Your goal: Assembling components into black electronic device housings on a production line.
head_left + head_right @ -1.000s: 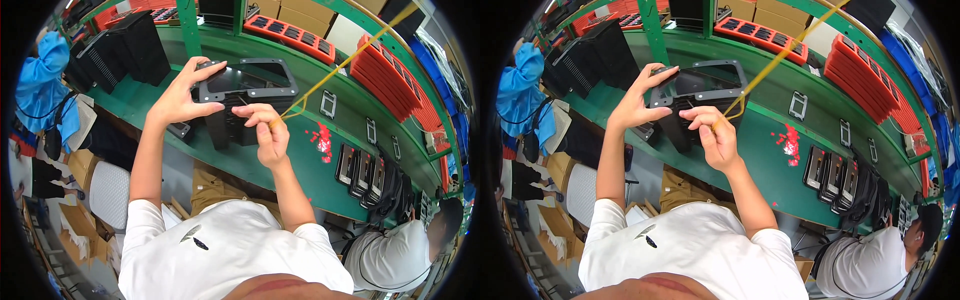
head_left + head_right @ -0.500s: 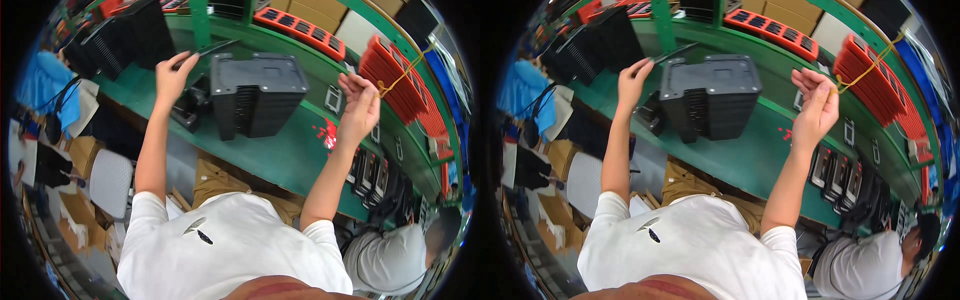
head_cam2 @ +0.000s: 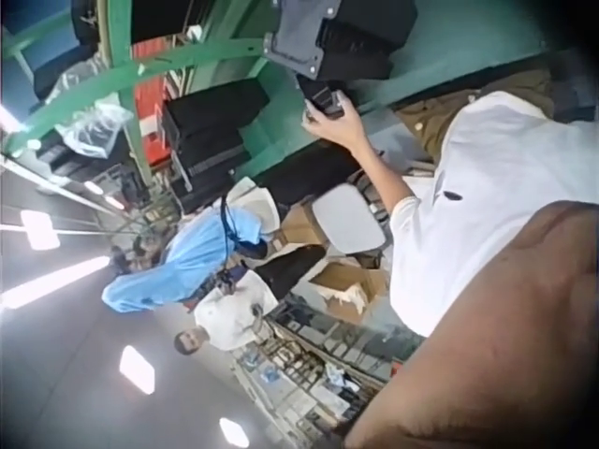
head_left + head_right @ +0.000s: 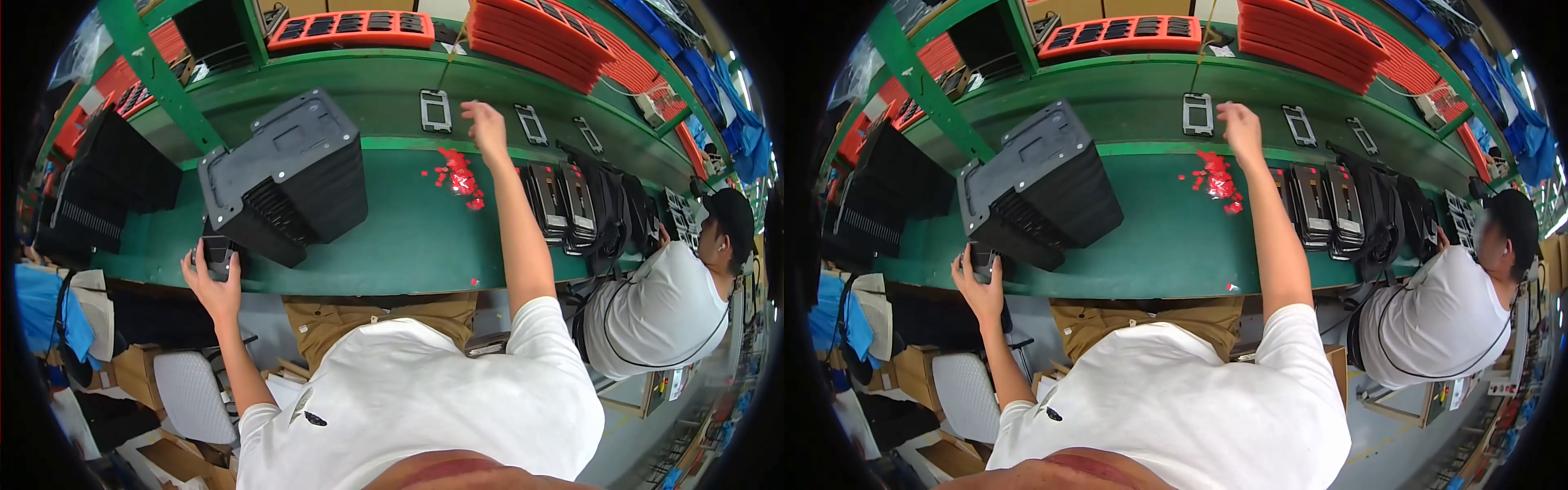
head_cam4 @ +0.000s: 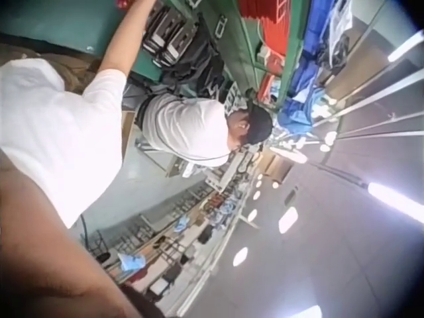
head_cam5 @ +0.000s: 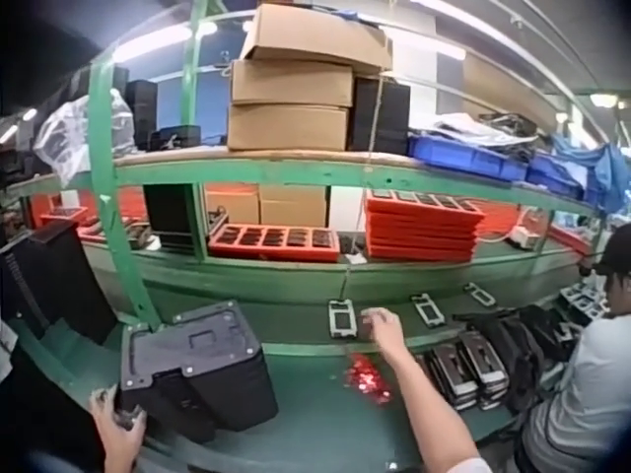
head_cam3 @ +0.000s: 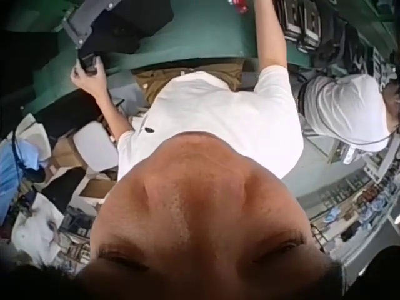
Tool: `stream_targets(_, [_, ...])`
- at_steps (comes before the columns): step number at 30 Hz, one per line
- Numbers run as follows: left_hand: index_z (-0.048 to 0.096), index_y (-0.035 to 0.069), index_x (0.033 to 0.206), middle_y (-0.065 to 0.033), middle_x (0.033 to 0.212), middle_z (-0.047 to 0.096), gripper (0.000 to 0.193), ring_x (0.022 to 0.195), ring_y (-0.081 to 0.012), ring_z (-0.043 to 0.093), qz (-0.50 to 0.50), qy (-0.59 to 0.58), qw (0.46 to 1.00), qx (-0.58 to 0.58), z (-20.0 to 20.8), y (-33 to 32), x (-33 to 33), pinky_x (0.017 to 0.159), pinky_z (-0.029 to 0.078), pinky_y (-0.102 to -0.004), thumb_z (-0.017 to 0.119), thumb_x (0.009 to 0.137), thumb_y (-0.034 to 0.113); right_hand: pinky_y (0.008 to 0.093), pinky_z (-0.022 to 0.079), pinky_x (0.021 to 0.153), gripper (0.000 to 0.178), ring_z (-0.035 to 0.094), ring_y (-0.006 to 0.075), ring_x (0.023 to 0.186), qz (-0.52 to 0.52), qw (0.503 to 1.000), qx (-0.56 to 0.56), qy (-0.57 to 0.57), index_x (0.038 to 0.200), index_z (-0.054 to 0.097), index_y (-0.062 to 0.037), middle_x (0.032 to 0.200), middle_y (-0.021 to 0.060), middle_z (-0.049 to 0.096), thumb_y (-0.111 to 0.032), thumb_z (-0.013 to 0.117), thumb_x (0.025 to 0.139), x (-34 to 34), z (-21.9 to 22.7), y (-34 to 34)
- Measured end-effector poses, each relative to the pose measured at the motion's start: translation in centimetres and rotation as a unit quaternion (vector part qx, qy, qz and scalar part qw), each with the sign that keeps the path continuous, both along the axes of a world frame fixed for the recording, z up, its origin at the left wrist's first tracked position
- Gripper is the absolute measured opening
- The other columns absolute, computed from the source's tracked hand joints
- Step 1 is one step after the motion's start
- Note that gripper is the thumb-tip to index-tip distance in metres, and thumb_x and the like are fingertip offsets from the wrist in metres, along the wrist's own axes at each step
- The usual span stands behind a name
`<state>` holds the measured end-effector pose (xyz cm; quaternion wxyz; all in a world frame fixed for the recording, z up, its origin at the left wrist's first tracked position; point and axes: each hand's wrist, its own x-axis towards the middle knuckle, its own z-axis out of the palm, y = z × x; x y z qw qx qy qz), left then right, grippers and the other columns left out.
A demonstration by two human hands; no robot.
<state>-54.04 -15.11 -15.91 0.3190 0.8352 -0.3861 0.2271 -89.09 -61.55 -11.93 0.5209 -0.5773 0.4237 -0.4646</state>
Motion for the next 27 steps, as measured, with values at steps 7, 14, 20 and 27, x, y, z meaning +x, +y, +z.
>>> stream_targets(7, [0.048, 0.013, 0.151, -0.0215, 0.14, 0.04, 0.075, 0.13, -0.0387, 0.044, -0.057, 0.108, 0.991, -0.06, -1.2, -0.2, 0.8, 0.113, 0.035, -0.0461, 0.078, 0.083, 0.022, 0.0382, 0.052, 0.068, 0.02, 0.068, 0.0223, 0.074, 0.091, 0.949, -0.206, 0.223, 0.098, 0.072, -0.0035, 0.079, 0.0136, 0.07, -0.016, 0.056, 0.094, 4.3, -5.9, 2.5])
stream_targets(14, [0.046, 0.012, 0.153, -0.0206, 0.139, 0.041, 0.078, 0.129, -0.0382, 0.045, -0.047, 0.074, 0.989, -0.12, -3.1, -0.9, 0.8, 0.112, 0.036, -0.046, 0.075, 0.081, 0.018, 0.049, 0.053, 0.069, 0.015, 0.068, 0.0373, 0.081, 0.125, 0.871, -0.359, 0.312, 0.093, 0.067, -0.0071, 0.086, 0.0147, 0.072, -0.018, 0.058, 0.089, 6.7, -6.5, 7.4])
stream_targets(20, [0.048, 0.013, 0.152, -0.0212, 0.138, 0.042, 0.078, 0.125, -0.0394, 0.048, -0.049, 0.05, 0.989, -0.132, -3.7, -1.6, 1.3, 0.111, 0.037, -0.048, 0.075, 0.08, 0.022, 0.0506, 0.053, 0.069, 0.014, 0.069, 0.0365, 0.082, 0.104, 0.884, -0.336, 0.309, 0.089, 0.065, -0.0073, 0.084, 0.014, 0.071, -0.019, 0.057, 0.089, 5.7, -6.8, 7.2])
stream_targets(27, [0.047, 0.009, 0.151, -0.0221, 0.14, 0.042, 0.073, 0.127, -0.039, 0.046, -0.041, 0.009, 0.992, -0.118, -4.3, -1.1, 1.6, 0.111, 0.036, -0.0471, 0.073, 0.084, 0.022, 0.0505, 0.054, 0.069, 0.013, 0.068, 0.0365, 0.083, 0.109, 0.87, -0.351, 0.329, 0.087, 0.064, -0.0074, 0.085, 0.0137, 0.071, -0.02, 0.058, 0.087, 6.1, -6.9, 7.3])
